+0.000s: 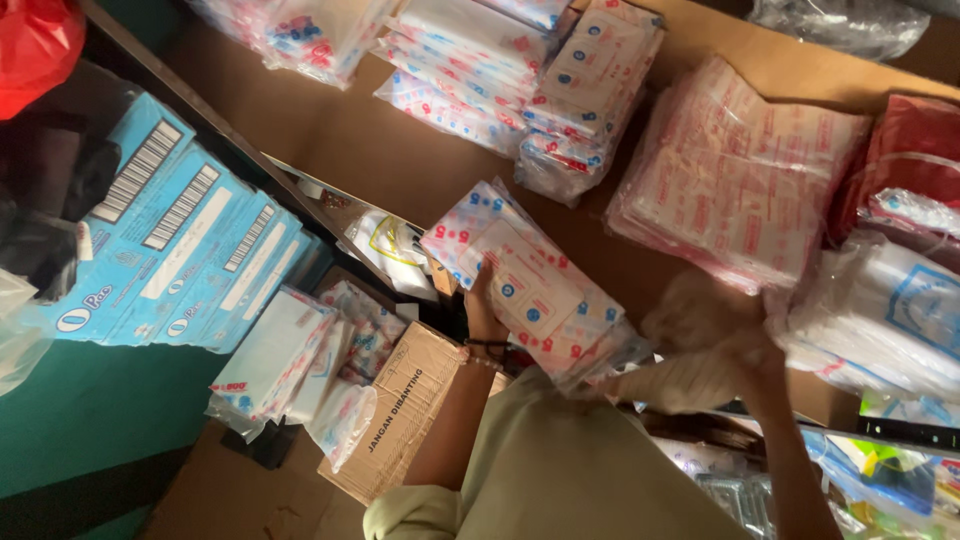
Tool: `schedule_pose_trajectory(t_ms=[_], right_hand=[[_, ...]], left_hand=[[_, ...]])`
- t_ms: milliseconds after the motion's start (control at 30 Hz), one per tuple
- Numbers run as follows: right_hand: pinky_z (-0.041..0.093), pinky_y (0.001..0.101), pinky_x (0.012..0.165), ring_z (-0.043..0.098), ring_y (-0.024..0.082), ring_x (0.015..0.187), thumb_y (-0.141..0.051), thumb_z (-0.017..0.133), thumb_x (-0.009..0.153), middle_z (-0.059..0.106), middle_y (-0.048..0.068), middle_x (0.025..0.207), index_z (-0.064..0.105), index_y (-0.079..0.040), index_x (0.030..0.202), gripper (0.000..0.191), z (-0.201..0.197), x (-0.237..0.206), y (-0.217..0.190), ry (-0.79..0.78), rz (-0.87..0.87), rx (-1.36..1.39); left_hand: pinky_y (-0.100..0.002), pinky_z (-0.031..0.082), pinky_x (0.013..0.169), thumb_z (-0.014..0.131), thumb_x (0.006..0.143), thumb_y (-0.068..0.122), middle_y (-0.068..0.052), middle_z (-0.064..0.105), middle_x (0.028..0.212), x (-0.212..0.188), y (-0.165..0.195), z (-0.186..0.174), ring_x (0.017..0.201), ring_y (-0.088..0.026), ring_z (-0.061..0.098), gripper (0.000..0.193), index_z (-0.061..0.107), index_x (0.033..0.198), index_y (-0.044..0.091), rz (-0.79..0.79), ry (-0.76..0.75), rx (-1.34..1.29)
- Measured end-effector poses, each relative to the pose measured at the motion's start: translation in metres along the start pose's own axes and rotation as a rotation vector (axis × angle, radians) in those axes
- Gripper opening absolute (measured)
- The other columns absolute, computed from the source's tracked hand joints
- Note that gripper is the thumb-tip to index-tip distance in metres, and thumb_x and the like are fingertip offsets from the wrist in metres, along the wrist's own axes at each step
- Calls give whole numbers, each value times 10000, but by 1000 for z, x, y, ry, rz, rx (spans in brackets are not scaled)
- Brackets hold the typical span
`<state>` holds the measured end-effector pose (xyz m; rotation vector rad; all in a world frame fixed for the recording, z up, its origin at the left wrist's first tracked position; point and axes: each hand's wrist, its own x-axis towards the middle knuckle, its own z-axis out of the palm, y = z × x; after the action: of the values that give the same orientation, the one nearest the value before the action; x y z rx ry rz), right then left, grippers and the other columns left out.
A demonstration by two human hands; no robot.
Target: The person picks up stacks of packaged plastic bags from a lower shelf, wipes each stack with a cloth, and places them on an upper shelf. The person repeats this process for multiple stacks, arranging them neatly on the shelf.
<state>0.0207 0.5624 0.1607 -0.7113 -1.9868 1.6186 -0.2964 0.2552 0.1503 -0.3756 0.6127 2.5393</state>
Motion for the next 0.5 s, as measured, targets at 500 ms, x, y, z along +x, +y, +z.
schedule_pose_trajectory(t_ms=[500], right_hand=[[516, 398, 1012, 634, 312, 1161, -52, 637, 978, 653, 198, 1241, 534, -43, 1454, 487, 189, -85, -11, -130, -121, -787]], left_hand=[[-428, 569, 895, 723, 932, 175, -97, 656, 1223, 7, -20, -1, 1081, -264, 652, 495, 551, 1373, 33, 153, 192, 42]])
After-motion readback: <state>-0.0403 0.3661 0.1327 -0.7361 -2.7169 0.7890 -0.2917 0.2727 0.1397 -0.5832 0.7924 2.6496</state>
